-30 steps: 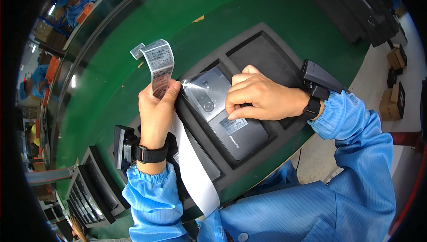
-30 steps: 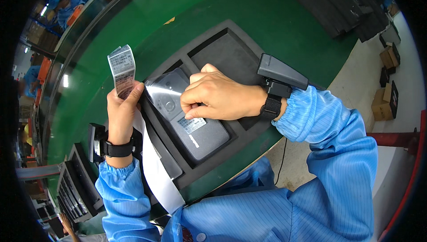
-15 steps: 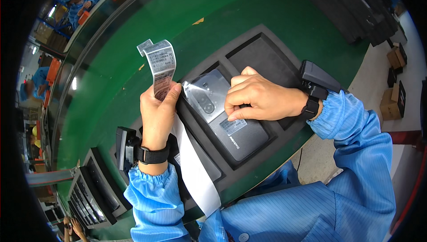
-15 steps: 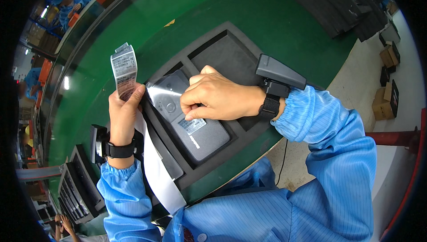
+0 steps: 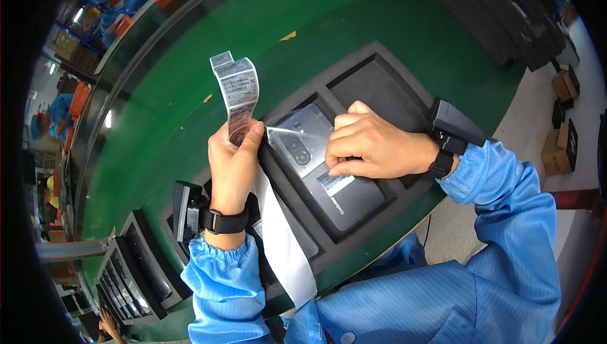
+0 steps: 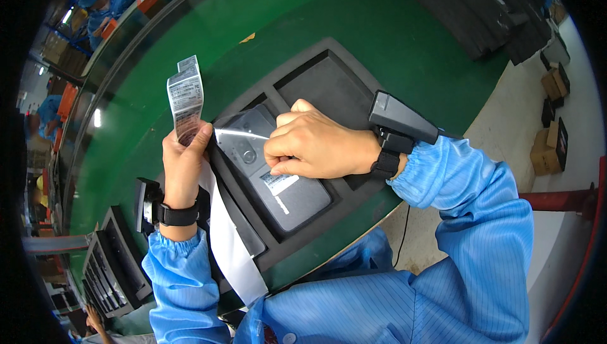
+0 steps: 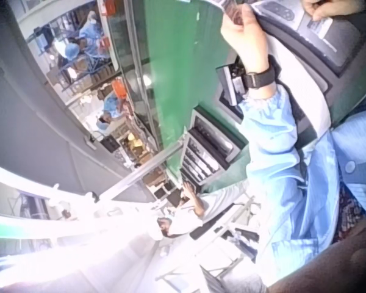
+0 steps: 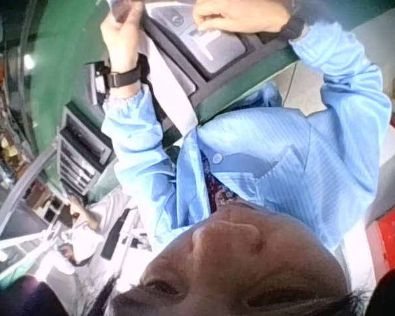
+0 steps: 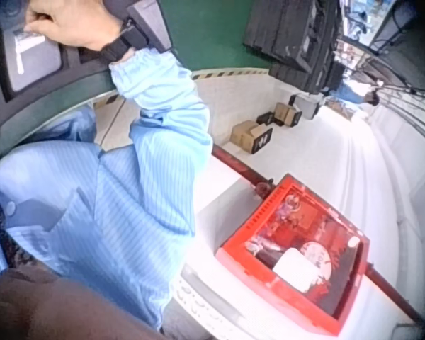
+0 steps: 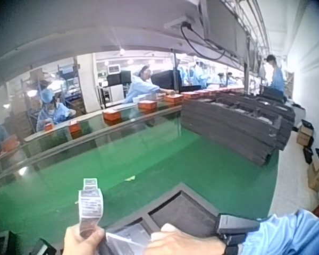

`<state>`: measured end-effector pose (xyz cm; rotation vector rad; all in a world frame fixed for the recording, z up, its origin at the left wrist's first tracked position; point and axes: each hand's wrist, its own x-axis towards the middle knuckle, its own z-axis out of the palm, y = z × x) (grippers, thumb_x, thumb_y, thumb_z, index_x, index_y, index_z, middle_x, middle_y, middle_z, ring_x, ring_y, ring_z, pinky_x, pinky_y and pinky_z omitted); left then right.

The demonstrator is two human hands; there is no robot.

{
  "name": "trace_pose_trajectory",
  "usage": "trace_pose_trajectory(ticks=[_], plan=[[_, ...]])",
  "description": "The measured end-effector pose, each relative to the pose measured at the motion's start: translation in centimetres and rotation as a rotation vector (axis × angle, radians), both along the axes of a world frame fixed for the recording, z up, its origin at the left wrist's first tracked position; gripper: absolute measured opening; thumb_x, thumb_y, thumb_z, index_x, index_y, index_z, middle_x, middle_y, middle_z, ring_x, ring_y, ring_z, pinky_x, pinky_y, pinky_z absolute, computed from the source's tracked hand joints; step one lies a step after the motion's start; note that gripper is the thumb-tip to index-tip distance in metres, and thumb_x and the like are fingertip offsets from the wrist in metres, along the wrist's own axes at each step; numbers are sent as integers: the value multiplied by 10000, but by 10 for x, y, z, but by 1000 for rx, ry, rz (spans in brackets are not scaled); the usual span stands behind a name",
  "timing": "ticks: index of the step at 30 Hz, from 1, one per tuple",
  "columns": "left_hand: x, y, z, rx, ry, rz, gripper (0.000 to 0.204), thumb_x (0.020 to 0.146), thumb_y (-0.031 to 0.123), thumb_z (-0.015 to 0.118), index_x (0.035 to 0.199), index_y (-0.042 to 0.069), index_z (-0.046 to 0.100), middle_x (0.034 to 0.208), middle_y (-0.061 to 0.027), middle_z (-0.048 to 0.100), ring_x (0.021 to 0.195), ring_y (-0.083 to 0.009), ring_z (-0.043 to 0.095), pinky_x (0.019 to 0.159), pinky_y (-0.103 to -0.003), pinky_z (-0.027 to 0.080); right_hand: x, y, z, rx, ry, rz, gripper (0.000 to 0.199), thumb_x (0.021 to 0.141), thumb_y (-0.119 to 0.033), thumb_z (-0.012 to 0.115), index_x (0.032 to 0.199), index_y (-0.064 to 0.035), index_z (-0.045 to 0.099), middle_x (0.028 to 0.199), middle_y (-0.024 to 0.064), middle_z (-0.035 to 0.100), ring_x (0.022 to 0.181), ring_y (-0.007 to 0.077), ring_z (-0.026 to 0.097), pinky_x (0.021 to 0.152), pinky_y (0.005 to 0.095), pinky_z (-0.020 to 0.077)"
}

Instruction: Applying serial number or identification labels to the back of mobile phone handsets at an assembly line.

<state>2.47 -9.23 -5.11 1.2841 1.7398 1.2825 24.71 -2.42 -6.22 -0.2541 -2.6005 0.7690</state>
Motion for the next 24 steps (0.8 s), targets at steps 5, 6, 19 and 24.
trace_pose_trajectory(ticks=[5,6,19,24], plan=[[2,3,-5,-3,22,26,85,814,49,588,826,-35,574,723,-17,576,676,-87,487,644,-232,405,-1,-8,6,296,-60,-42,292,664,-328,708,809,-113,573,715,10,476,710,180,448,702,319,309],[3,4,-6,0,40,30,82,813,45,584,827,-35,573,722,-20,576,674,-89,487,642,-234,406,-2,-10,8,298,-62,-44,292,664,-328,708,809,-113,573,715,10,476,710,180,448,702,319,309],[-4,9,-10,62,-2,5,80,802,37,588,840,-33,597,736,-43,612,679,-104,538,626,-248,435,-3,-26,20,614,-256,-235,543,762,-230,597,1280,-178,441,1293,152,398,1093,282,433,848,425,358],[1,-18,32,-260,-149,-349,180,825,176,622,845,-3,615,749,-18,605,674,-90,539,615,-246,446,-7,-3,54,499,213,-456,441,711,-50,554,1150,-78,518,1217,163,462,1090,324,471,856,401,411]])
